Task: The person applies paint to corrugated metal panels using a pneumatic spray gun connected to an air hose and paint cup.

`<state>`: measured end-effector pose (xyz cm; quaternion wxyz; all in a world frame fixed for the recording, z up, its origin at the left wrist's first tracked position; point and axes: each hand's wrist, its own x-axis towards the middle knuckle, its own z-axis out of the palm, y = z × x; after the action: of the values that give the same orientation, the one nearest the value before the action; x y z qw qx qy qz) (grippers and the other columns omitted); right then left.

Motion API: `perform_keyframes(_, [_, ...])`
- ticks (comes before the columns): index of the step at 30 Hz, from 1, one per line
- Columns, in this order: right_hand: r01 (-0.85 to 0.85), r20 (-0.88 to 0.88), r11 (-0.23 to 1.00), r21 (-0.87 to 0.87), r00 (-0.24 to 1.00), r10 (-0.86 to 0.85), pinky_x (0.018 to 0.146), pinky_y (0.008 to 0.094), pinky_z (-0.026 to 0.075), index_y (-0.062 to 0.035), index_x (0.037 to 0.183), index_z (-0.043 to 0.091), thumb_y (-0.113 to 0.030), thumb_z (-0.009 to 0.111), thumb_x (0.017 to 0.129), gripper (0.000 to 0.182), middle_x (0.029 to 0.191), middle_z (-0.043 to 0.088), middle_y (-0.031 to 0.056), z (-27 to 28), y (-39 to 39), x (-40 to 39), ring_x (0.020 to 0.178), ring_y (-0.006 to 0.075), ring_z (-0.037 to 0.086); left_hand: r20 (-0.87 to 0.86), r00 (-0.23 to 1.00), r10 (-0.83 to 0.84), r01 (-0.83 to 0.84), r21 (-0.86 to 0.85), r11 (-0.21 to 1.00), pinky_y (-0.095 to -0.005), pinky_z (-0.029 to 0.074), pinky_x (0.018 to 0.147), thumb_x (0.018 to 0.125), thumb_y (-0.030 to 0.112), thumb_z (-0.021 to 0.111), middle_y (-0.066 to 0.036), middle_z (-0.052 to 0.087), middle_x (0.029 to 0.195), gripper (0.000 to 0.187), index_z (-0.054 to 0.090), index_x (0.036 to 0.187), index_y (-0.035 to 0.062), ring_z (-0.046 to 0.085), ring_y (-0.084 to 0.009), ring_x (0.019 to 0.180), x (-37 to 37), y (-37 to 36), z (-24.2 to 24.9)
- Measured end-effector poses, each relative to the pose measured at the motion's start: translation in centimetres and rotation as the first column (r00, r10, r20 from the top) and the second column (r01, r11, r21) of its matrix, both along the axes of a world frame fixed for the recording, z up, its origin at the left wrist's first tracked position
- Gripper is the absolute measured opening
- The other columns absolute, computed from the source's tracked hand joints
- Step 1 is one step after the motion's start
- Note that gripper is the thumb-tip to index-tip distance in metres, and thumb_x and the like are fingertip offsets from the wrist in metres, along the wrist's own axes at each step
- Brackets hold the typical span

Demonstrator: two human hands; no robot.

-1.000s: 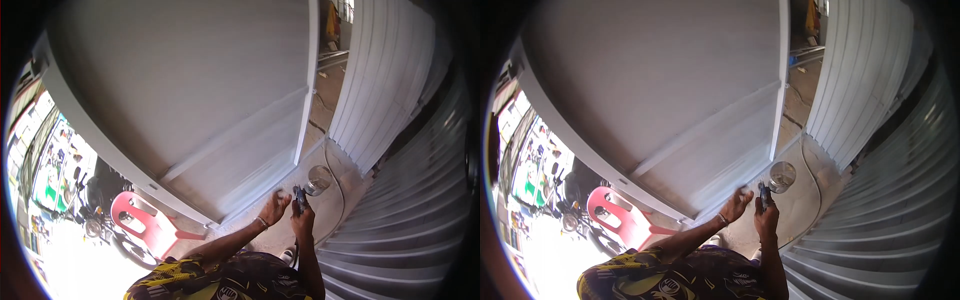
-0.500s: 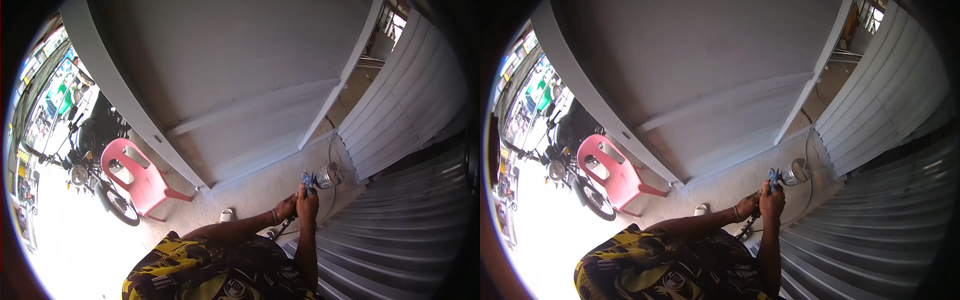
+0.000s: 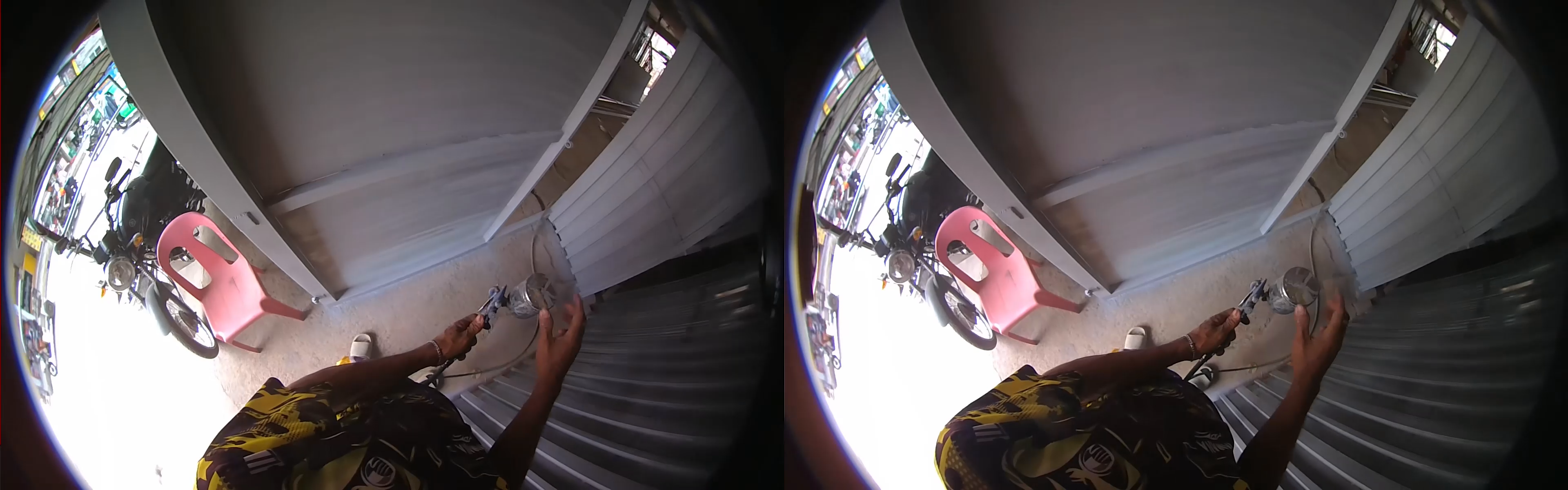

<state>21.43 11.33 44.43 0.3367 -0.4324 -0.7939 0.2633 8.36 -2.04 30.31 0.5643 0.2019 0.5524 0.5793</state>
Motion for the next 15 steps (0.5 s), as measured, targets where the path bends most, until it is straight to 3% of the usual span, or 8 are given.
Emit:
perform_keyframes(3, [-0.21, 0.059, 0.97, 0.12, 0.977, 0.204, 0.111, 0.0465, 0.042, -0.008, 0.156, 0.04, -0.035, 0.079, 0.09, 0.08, 0.152, 0.047, 0.0232, -1.1, 3.7, -0.4, 0.139, 0.0385, 0.048, -0.088, 0.995, -0.04, 0.043, 0.037, 0.998, -0.0285, 0.04, 0.05, 0.104, 0.067, 0.043, 0.005, 0.042, 0.066, 0.057, 0.057, 0.12, 0.0149, 0.041, -0.0076, 0.056, -0.2, -0.4, 1.0])
perform_keyframes(6, [-0.379, 0.217, 0.921, 0.09, 0.91, 0.354, 0.107, 0.0502, 0.045, -0.0038, 0.153, 0.043, -0.044, 0.083, 0.085, 0.088, 0.146, 0.05, 0.0246, -1.8, 5.6, -0.6, 0.133, 0.0405, 0.051, -0.142, 0.985, -0.095, 0.102, 0.044, 0.994, -0.029, 0.041, 0.051, 0.102, 0.065, 0.05, 0.004, 0.044, 0.069, 0.054, 0.056, 0.119, 0.014, 0.043, -0.0077, 0.058, -0.5, -0.4, 1.2])
perform_keyframes(7, [-0.344, 0.142, 0.937, -0.056, 0.927, 0.348, 0.106, 0.049, 0.047, -0.0027, 0.15, 0.045, -0.045, 0.085, 0.083, 0.089, 0.142, 0.053, 0.0251, -1.1, 5.0, -0.8, 0.129, 0.0404, 0.055, -0.15, 0.984, -0.096, 0.103, 0.042, 0.994, -0.0291, 0.041, 0.051, 0.102, 0.064, 0.053, 0.004, 0.044, 0.07, 0.053, 0.056, 0.118, 0.0139, 0.043, -0.0078, 0.058, -0.5, -0.4, 1.4])
perform_keyframes(10, [-0.363, 0.171, 0.932, 0.002, 0.918, 0.358, 0.104, 0.0474, 0.048, -0.0015, 0.146, 0.048, -0.045, 0.086, 0.081, 0.087, 0.136, 0.057, 0.0245, -0.9, 4.9, -0.8, 0.124, 0.0396, 0.058, -0.156, 0.981, -0.112, 0.117, 0.023, 0.993, -0.0293, 0.041, 0.05, 0.1, 0.06, 0.06, 0.004, 0.045, 0.072, 0.05, 0.056, 0.118, 0.0135, 0.044, -0.008, 0.058, -0.6, -0.5, 2.4])
perform_keyframes(15, [-0.371, 0.07, 0.928, 0.027, 0.927, 0.369, 0.096, 0.0466, 0.051, -0.0003, 0.135, 0.059, -0.034, 0.089, 0.076, 0.074, 0.123, 0.065, 0.0223, -0.5, 5.1, -0.5, 0.113, 0.0377, 0.064, -0.148, 0.98, -0.134, 0.13, -0.035, 0.991, -0.0276, 0.039, 0.047, 0.098, 0.052, 0.068, 0.004, 0.046, 0.069, 0.044, 0.056, 0.117, 0.0145, 0.044, -0.0072, 0.054, -1.4, -0.6, 4.7])
